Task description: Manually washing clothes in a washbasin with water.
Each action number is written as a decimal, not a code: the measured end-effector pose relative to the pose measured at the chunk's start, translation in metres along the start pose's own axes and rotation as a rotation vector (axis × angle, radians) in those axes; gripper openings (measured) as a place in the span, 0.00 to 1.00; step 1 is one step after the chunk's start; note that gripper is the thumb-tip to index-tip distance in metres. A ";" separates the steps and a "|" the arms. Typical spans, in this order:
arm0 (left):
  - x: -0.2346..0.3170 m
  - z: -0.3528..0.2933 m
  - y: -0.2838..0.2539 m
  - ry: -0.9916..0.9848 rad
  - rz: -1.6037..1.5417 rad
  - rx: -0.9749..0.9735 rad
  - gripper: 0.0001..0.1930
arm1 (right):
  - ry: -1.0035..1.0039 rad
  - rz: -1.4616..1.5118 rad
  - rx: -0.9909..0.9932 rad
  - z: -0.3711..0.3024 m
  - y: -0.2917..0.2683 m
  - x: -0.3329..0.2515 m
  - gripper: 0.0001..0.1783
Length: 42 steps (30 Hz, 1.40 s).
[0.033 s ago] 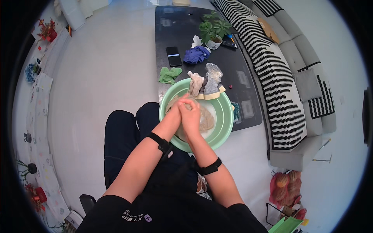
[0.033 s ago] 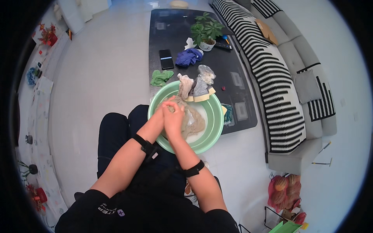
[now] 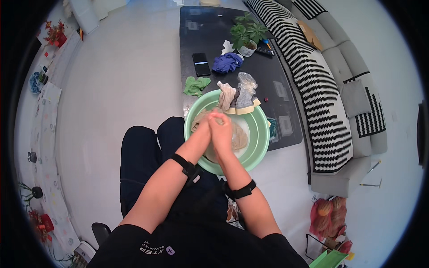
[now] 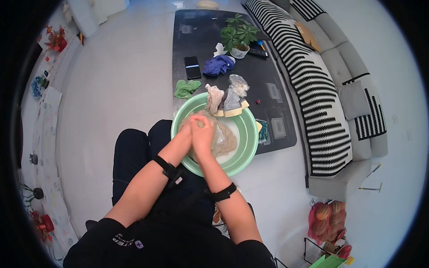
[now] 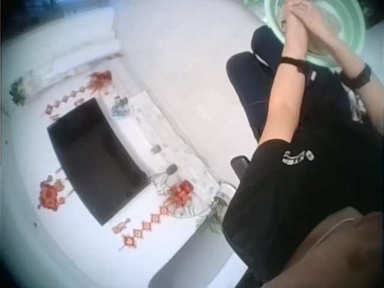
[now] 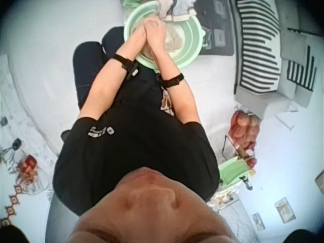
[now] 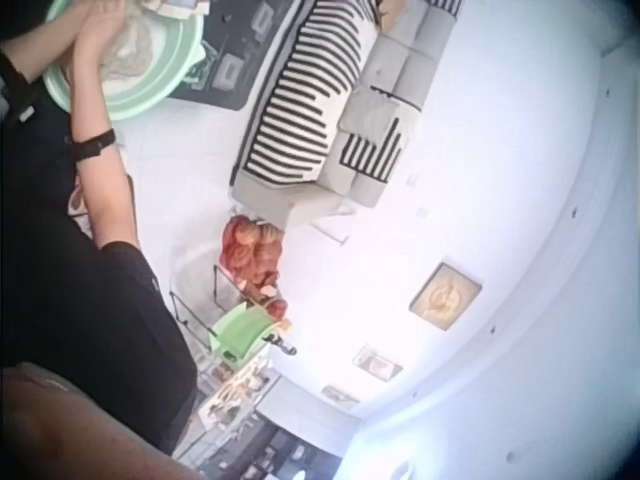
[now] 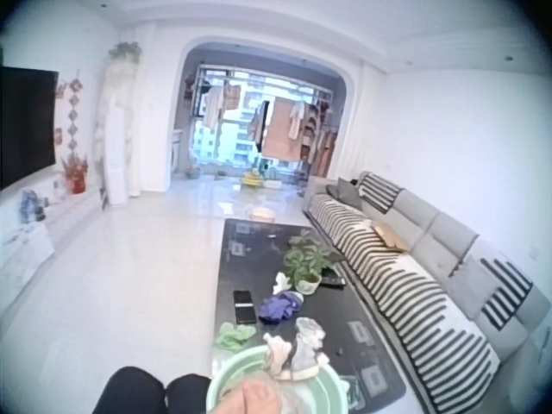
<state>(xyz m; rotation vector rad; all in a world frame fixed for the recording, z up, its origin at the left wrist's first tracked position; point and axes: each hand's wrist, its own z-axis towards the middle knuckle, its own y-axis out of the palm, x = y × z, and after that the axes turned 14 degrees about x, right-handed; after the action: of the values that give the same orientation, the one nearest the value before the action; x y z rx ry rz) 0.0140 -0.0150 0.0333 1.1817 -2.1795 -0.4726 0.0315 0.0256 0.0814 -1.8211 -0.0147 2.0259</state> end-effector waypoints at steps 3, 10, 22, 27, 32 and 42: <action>-0.014 -0.008 0.008 0.133 0.062 0.084 0.15 | 0.219 0.077 -0.046 0.033 -0.013 0.045 0.09; 0.006 -0.017 0.011 0.064 0.078 0.051 0.11 | 0.473 0.373 0.079 0.011 -0.011 0.016 0.18; -0.018 -0.010 0.012 0.059 0.027 -0.007 0.12 | 0.686 0.535 0.021 0.035 -0.026 0.042 0.14; -0.007 0.039 -0.028 0.120 0.168 -0.176 0.12 | 0.343 0.255 -0.079 -0.008 -0.001 0.002 0.16; -0.013 0.025 -0.018 0.020 -0.161 -0.231 0.13 | 0.361 0.264 -0.099 0.014 -0.007 0.023 0.17; 0.001 0.000 0.011 -0.056 0.006 -0.096 0.12 | 0.620 0.599 0.021 0.026 -0.022 0.017 0.15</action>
<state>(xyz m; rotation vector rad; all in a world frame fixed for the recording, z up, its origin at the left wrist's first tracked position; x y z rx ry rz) 0.0066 -0.0099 0.0400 1.1223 -2.1817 -0.6070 0.0120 0.0580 0.0755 -2.5757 0.8074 1.6637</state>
